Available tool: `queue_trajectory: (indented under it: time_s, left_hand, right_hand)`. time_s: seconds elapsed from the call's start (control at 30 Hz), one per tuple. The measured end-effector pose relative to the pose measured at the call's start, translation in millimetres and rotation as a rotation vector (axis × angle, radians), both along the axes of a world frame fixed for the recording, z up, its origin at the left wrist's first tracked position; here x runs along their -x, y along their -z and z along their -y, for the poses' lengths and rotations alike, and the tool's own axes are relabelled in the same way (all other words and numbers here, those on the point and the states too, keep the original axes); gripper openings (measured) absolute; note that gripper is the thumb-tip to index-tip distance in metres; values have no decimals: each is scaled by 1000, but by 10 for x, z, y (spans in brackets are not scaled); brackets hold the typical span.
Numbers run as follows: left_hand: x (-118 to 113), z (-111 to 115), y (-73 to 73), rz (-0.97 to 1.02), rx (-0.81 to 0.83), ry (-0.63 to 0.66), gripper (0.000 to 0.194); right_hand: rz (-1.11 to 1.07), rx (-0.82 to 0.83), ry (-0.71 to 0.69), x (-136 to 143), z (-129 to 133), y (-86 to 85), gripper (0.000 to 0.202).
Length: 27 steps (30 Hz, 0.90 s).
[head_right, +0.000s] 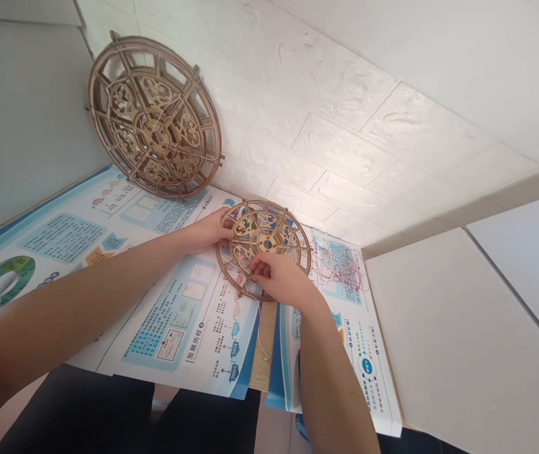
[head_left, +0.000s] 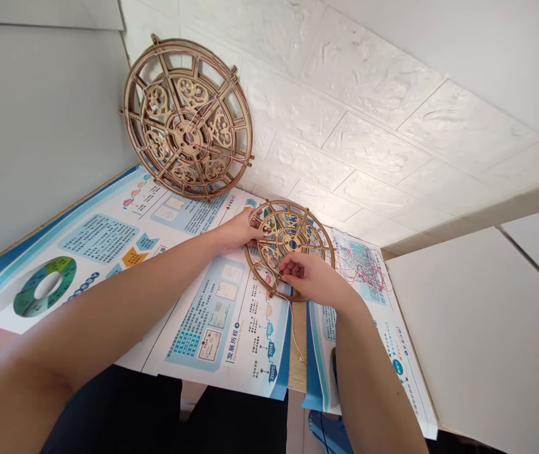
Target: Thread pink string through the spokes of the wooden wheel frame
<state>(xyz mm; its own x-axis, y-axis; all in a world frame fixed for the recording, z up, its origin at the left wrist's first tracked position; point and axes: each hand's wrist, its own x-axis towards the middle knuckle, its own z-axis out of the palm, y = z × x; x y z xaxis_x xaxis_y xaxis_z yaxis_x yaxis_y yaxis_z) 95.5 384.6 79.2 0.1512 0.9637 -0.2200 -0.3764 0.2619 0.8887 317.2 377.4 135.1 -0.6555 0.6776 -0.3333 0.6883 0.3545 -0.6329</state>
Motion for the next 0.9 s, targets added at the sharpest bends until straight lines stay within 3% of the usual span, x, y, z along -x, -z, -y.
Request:
queue_trajectory:
  time_s: [0.27, 0.47, 0.9]
  left_hand:
    - [11, -14, 46, 20, -18, 10, 59]
    - [29, -45, 136, 69, -91, 38, 62]
    - [29, -31, 118, 2, -49, 7, 64]
  right_hand:
    - [-56, 26, -6, -30, -14, 18, 16]
    - [-44, -73, -64, -22, -2, -23, 10]
    - [22, -81, -100, -20, 18, -78, 15]
